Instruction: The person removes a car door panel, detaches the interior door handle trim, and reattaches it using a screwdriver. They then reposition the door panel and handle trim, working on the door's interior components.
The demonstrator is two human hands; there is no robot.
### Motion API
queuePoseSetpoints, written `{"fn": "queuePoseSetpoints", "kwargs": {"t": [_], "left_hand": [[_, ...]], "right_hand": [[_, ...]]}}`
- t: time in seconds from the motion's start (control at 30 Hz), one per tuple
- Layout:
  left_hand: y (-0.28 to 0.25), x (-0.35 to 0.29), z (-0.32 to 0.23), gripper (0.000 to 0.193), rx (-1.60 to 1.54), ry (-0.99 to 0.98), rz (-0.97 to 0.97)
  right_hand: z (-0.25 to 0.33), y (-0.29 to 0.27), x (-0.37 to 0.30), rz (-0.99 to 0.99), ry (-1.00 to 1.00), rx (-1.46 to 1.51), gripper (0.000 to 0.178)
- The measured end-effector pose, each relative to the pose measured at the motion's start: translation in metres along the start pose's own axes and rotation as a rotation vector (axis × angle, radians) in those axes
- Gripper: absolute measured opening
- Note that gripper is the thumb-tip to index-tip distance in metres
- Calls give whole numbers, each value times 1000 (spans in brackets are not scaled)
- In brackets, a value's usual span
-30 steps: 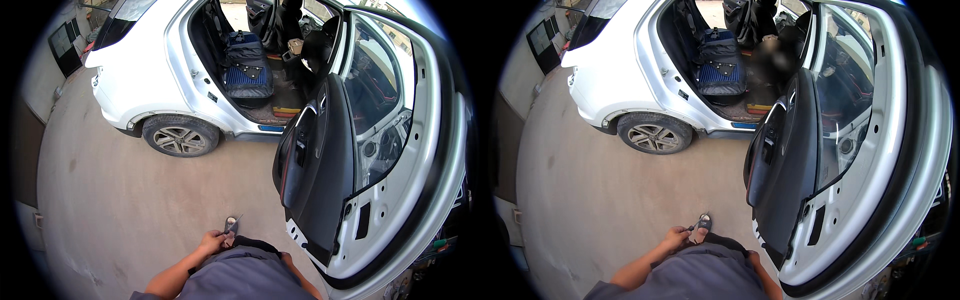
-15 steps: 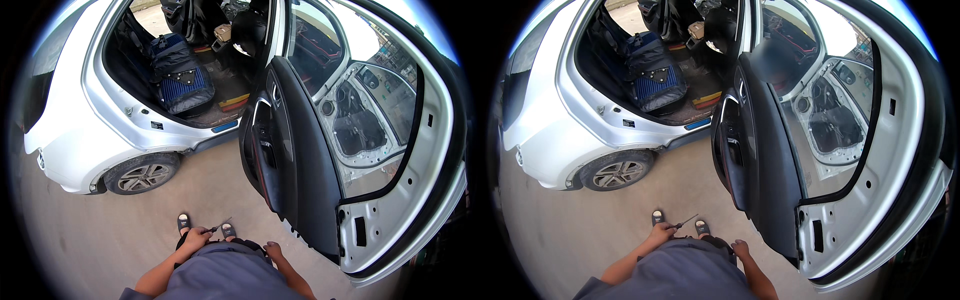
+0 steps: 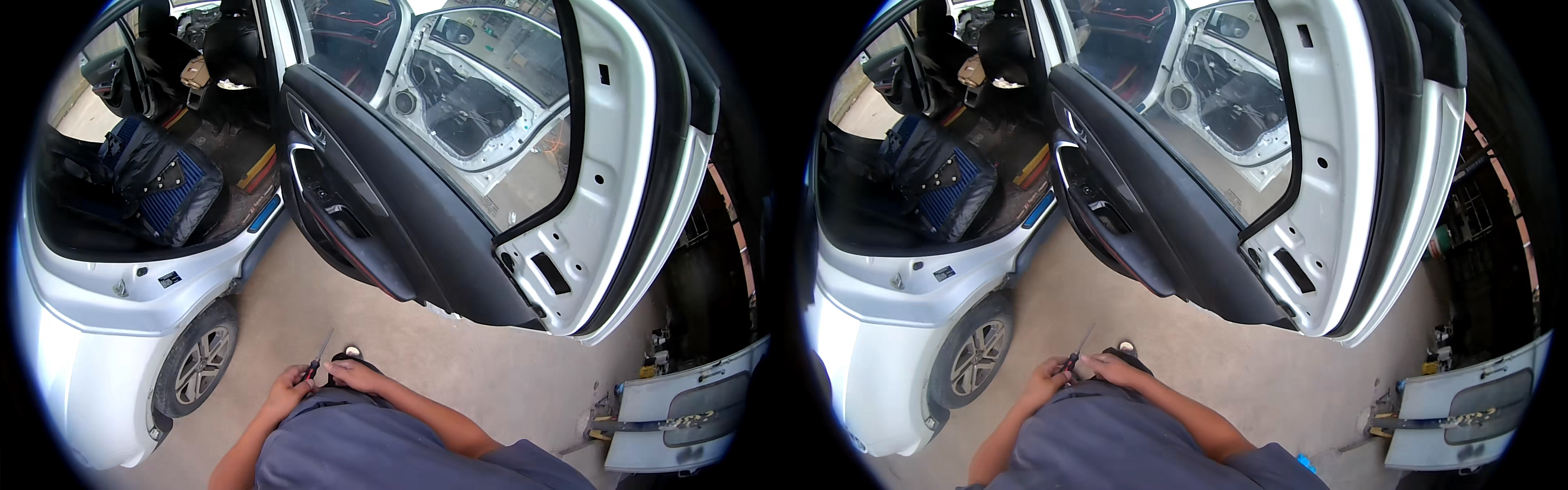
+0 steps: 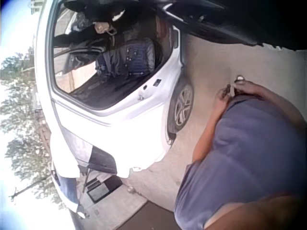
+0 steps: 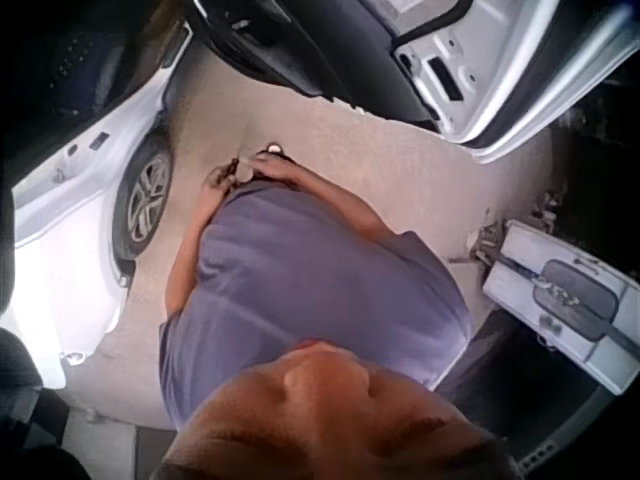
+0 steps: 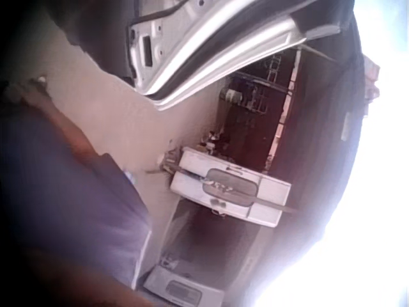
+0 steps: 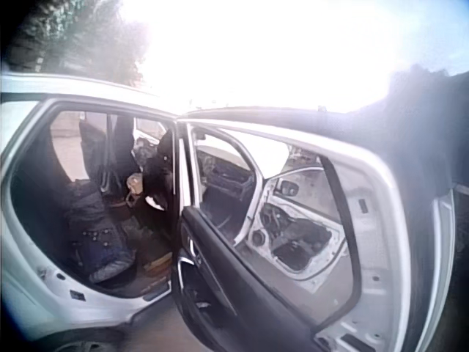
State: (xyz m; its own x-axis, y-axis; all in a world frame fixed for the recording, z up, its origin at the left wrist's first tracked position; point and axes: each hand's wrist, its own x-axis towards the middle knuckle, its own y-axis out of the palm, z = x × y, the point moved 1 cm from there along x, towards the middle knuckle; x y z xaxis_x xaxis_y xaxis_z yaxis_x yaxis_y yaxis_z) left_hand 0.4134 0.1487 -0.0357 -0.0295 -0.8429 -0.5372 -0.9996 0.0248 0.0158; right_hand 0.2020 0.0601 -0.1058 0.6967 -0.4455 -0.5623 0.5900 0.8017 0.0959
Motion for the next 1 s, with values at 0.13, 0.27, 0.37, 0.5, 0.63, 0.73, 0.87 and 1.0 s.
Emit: {"fn": "queuePoseSetpoints", "kwargs": {"t": [0.13, 0.27, 0.37, 0.5, 0.63, 0.73, 0.87, 1.0], "left_hand": [[-2, 18, -26, 52, 56, 27, 166], [-7, 33, -42, 57, 197, 147, 276], [-2, 37, -56, 62, 58, 223, 375], [-2, 49, -56, 63, 131, 92, 481], [2, 55, -35, 63, 124, 41, 580], [2, 53, -11, 64, 67, -5, 613], [3, 49, 7, 68, -61, -89, 594], [-6, 58, 24, 67, -132, -108, 532]], "right_hand": [[37, -3, 14, 190, 108, 269, 42], [68, 3, 11, 121, 1, 446, 38], [62, 0, 12, -27, -5, 504, 34], [64, 4, -19, -175, 27, 537, 37], [34, 21, -28, -300, 73, 540, 39], [22, 36, -31, -369, 122, 487, 40], [2, 46, -38, -404, 241, 395, 47], [19, 35, -26, -398, 321, 318, 42]]}}
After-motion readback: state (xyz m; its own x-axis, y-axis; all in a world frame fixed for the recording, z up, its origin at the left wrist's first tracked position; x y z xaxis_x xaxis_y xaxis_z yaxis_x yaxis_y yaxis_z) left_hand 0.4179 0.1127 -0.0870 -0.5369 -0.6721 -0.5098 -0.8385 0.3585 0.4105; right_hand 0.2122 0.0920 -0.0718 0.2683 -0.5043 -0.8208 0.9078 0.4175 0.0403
